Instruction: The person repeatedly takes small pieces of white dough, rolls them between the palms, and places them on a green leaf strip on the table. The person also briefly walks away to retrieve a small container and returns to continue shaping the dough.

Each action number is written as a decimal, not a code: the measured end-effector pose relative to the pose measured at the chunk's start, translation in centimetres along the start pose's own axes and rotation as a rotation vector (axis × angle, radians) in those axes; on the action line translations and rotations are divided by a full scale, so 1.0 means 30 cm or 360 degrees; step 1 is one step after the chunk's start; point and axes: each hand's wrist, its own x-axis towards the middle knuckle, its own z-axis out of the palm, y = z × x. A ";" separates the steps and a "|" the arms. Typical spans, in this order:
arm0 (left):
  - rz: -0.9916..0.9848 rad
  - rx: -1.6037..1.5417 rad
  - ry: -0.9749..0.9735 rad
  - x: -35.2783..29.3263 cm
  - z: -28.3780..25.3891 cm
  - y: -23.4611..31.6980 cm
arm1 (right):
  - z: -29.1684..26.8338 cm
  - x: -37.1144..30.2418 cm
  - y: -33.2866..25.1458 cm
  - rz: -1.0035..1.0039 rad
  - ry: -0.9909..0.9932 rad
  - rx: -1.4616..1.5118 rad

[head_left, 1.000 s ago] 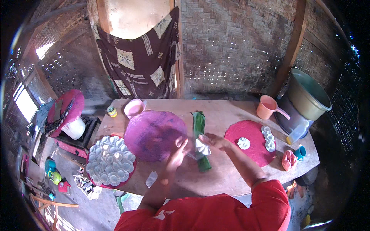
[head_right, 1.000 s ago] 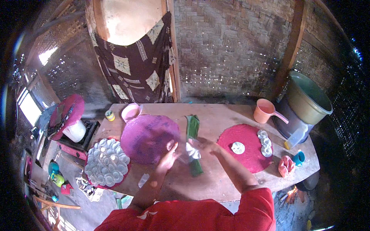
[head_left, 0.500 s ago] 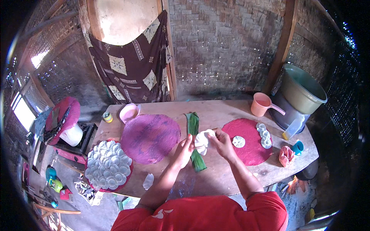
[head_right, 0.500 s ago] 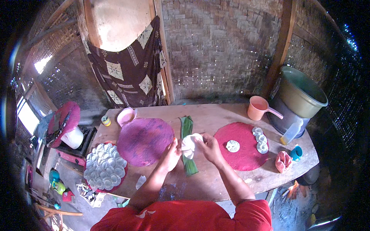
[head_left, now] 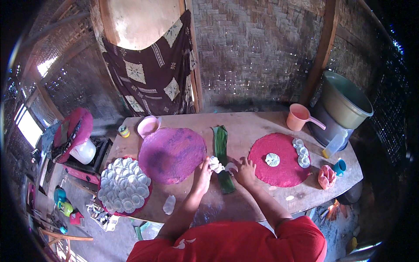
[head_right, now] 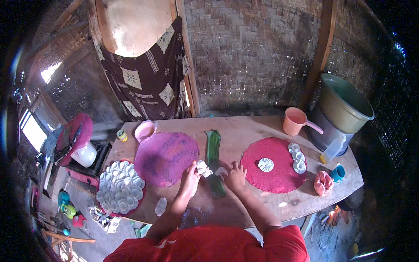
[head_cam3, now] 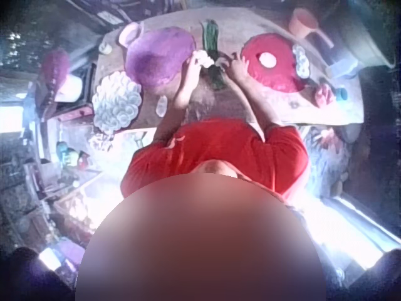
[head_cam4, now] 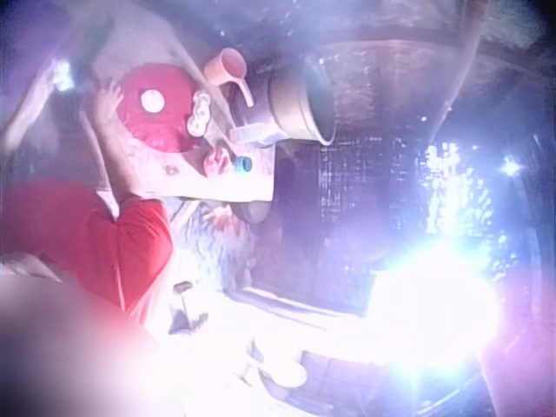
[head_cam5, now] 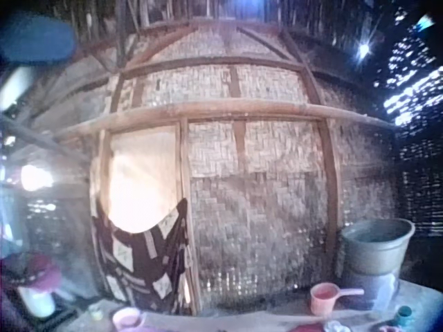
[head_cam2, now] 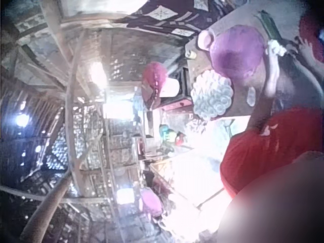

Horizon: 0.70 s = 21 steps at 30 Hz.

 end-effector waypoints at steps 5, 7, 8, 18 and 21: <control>0.0100 -0.0332 0.0068 0.004 0.026 0.004 | 0.011 0.004 -0.066 0.0578 -0.0754 0.3191; 0.0128 -0.0303 0.0108 0.001 0.040 -0.007 | -0.007 0.013 -0.083 0.0990 -0.0894 0.3545; 0.0148 -0.0237 0.0143 -0.001 0.045 -0.013 | -0.017 0.014 -0.087 0.1111 -0.0988 0.3782; 0.0524 0.0740 0.0057 -0.033 0.083 -0.029 | -0.175 -0.010 -0.124 0.0051 0.0291 0.1626; 0.0608 0.0864 -0.0068 -0.034 0.101 0.002 | -0.280 -0.008 -0.115 -0.0377 0.0383 0.1144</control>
